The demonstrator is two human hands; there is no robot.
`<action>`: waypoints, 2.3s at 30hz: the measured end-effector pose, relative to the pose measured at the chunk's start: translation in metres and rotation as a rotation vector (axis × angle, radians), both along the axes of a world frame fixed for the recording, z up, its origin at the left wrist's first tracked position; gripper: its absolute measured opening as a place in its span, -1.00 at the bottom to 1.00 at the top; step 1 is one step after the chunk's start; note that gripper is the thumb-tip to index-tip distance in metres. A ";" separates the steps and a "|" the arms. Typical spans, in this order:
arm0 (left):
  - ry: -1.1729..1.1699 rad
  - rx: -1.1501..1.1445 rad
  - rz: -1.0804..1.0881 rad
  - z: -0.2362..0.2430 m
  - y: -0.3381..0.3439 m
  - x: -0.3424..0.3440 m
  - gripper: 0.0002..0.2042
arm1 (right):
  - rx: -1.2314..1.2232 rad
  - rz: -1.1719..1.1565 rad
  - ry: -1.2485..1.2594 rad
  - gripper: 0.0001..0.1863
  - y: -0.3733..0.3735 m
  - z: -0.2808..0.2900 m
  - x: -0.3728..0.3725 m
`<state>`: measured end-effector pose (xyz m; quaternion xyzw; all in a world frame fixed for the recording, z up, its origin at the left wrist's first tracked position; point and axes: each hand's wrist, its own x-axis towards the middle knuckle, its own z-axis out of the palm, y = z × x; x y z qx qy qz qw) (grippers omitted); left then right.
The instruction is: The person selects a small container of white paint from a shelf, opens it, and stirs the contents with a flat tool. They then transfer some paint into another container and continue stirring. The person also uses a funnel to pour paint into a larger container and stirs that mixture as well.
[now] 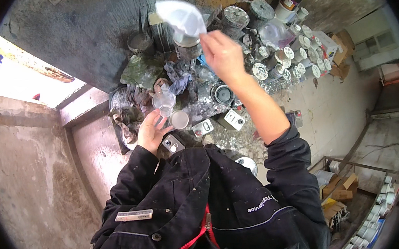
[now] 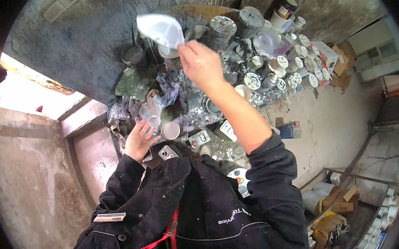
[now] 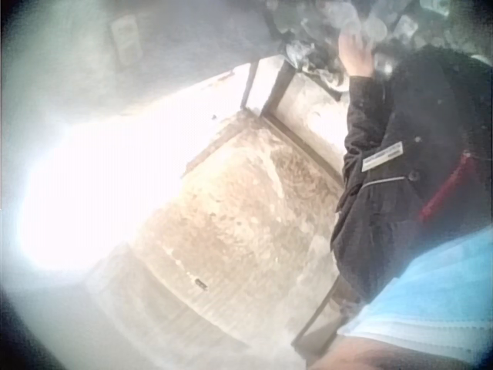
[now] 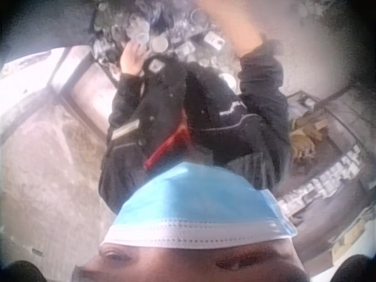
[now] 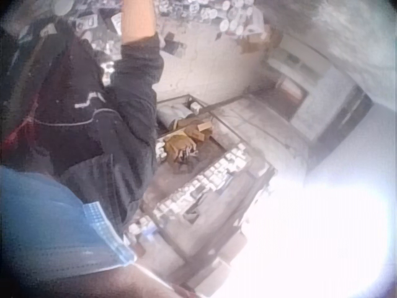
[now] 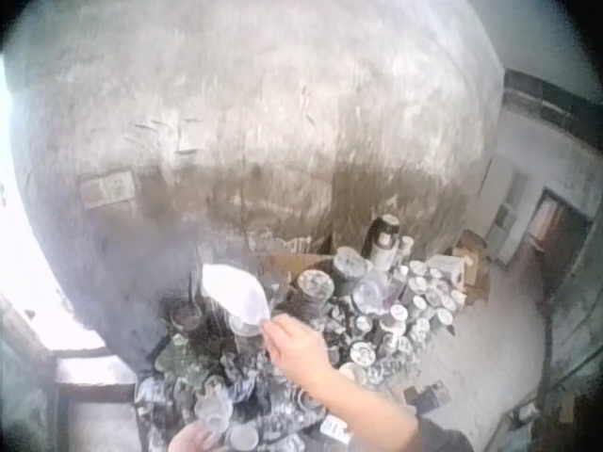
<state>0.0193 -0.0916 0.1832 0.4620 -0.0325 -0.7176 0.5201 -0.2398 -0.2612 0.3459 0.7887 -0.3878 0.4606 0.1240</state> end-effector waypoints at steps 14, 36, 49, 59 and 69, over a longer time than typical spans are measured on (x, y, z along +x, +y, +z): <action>-0.065 0.089 -0.056 0.012 -0.007 -0.042 -0.57 | 0.120 0.019 -0.309 -0.79 0.030 -0.080 -0.032; -1.556 -1.231 -0.686 -0.020 -0.176 -0.316 -0.90 | 0.862 -0.540 -0.495 -0.27 0.159 -0.252 -0.233; -1.505 -0.651 -0.187 -0.048 -0.088 -0.160 -0.73 | 1.128 -0.521 -0.663 -0.37 0.266 -0.267 -0.248; -2.001 -0.071 -0.464 -0.154 -0.114 -0.023 -0.47 | 1.258 -0.382 -0.574 -0.48 0.267 -0.247 -0.253; -1.994 -0.053 -0.573 -0.117 -0.128 -0.036 -0.38 | 1.298 -0.312 -0.616 -0.53 0.268 -0.254 -0.243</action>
